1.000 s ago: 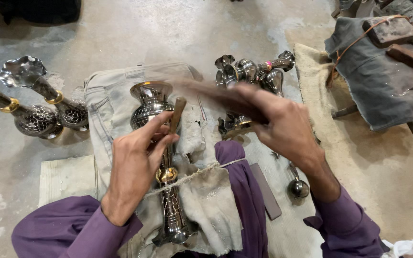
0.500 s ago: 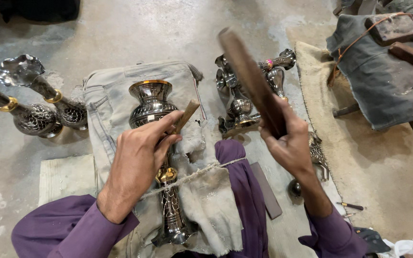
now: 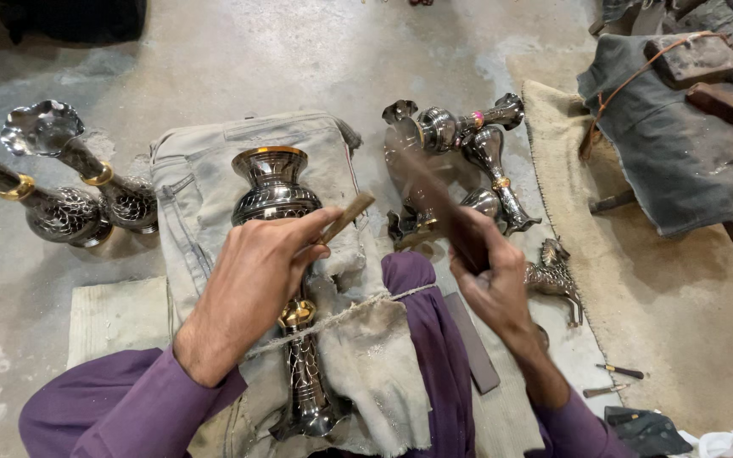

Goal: The person sits on the floor with an engraved metal vase on their lap. They hold a small punch against the vase surface and repeatedly strike it with a wooden mallet, repositioning the punch around the vase body as they work.

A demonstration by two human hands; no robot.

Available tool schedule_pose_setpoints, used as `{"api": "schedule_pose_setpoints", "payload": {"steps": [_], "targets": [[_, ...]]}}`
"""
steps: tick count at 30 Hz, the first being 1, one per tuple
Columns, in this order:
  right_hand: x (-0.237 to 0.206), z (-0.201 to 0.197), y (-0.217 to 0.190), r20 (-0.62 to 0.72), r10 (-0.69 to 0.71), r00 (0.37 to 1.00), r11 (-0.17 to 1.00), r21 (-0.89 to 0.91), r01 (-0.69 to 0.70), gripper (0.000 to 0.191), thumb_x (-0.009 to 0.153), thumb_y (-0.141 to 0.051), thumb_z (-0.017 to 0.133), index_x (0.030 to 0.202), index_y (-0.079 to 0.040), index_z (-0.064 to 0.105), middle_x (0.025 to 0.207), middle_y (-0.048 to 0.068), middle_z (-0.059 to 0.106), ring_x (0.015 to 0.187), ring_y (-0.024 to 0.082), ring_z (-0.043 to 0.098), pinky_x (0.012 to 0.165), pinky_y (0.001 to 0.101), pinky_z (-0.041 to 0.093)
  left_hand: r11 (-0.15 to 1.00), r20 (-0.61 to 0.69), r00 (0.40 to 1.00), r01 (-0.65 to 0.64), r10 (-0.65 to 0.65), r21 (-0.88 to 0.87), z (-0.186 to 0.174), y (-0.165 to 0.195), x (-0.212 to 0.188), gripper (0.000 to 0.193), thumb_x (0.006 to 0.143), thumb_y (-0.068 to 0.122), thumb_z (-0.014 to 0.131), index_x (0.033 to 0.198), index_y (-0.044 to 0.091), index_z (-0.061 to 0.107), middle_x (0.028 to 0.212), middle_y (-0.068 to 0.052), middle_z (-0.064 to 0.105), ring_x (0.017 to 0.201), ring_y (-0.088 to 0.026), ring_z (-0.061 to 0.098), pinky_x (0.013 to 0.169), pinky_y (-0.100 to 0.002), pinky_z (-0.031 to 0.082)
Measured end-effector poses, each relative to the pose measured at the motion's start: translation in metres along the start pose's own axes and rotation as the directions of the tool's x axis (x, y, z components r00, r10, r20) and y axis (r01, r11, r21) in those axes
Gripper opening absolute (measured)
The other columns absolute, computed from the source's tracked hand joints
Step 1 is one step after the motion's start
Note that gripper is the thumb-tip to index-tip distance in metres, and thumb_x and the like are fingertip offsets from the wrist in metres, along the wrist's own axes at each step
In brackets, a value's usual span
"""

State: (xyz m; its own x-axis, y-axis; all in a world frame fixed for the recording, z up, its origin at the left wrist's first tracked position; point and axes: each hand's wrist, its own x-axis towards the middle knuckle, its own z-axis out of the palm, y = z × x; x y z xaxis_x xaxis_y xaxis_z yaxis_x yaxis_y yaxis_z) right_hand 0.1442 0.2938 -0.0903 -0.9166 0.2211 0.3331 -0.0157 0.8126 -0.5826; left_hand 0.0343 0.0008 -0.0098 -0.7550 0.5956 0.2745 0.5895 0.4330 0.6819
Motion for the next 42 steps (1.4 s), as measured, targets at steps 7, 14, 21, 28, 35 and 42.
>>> {"api": "schedule_pose_setpoints", "payload": {"steps": [7,14,21,28,35,42], "targets": [[-0.025,0.017,0.001,-0.057,0.104,0.993,0.974,0.209,-0.09,0.048,0.084,-0.003,0.07,0.129,-0.009,0.056,0.098,0.007,0.072,0.086,0.018,0.073,0.081,0.0313,0.063,0.994,0.148,0.986,-0.093,0.084,0.06,-0.005,-0.002,0.01,0.041,0.083,0.006,0.073,0.124,0.01,0.071,0.081,-0.017,0.074,0.07,-0.034,0.072,0.063,-0.048,0.053],[-0.051,0.036,-0.004,-0.188,0.155,0.97,0.864,0.502,-0.041,0.038,0.088,0.002,0.065,0.123,-0.008,0.053,0.093,0.011,0.064,0.085,0.02,0.065,0.079,0.0327,0.055,0.984,0.366,0.927,-0.133,0.081,0.121,-0.004,-0.006,0.02,0.052,0.079,0.009,0.075,0.13,0.02,0.072,0.082,-0.015,0.075,0.073,-0.035,0.07,0.065,-0.05,0.052],[-0.045,0.027,0.007,0.047,0.163,0.986,0.983,0.08,-0.166,0.05,0.079,0.001,0.069,0.128,-0.006,0.059,0.081,0.01,0.07,0.072,0.018,0.069,0.066,0.0335,0.055,0.989,0.084,0.989,-0.124,0.118,0.074,-0.002,-0.014,-0.001,0.049,0.084,-0.001,0.071,0.13,0.016,0.067,0.102,-0.006,0.08,0.075,-0.019,0.073,0.062,-0.035,0.06],[0.001,-0.01,-0.012,0.053,-0.196,0.979,0.979,0.058,0.193,0.063,0.084,-0.009,0.071,0.143,-0.005,0.051,0.11,0.014,0.069,0.094,0.024,0.071,0.083,0.0343,0.057,0.982,-0.253,0.965,0.017,-0.065,-0.187,0.003,-0.019,-0.025,0.044,0.088,0.008,0.076,0.131,0.011,0.065,0.097,-0.009,0.079,0.083,-0.015,0.078,0.068,-0.032,0.064],[0.038,-0.033,-0.043,0.368,-0.11,0.923,0.921,-0.312,0.234,0.073,0.083,-0.017,0.08,0.15,-0.026,0.051,0.11,0.009,0.066,0.079,0.022,0.072,0.073,0.0361,0.064,0.992,-0.294,0.955,-0.005,-0.033,-0.129,0.006,-0.018,-0.024,0.047,0.086,0.008,0.078,0.131,0.01,0.066,0.098,-0.012,0.078,0.08,-0.018,0.078,0.067,-0.034,0.062],[0.059,-0.056,-0.059,0.133,-0.297,0.945,0.936,-0.152,0.316,0.076,0.085,-0.008,0.077,0.154,-0.023,0.05,0.124,0.011,0.066,0.097,0.023,0.071,0.085,0.0355,0.062,0.993,-0.308,0.951,-0.037,0.0,-0.114,0.006,-0.017,-0.025,0.047,0.087,0.003,0.076,0.133,0.009,0.065,0.102,-0.013,0.077,0.086,-0.021,0.078,0.071,-0.036,0.06]]}}
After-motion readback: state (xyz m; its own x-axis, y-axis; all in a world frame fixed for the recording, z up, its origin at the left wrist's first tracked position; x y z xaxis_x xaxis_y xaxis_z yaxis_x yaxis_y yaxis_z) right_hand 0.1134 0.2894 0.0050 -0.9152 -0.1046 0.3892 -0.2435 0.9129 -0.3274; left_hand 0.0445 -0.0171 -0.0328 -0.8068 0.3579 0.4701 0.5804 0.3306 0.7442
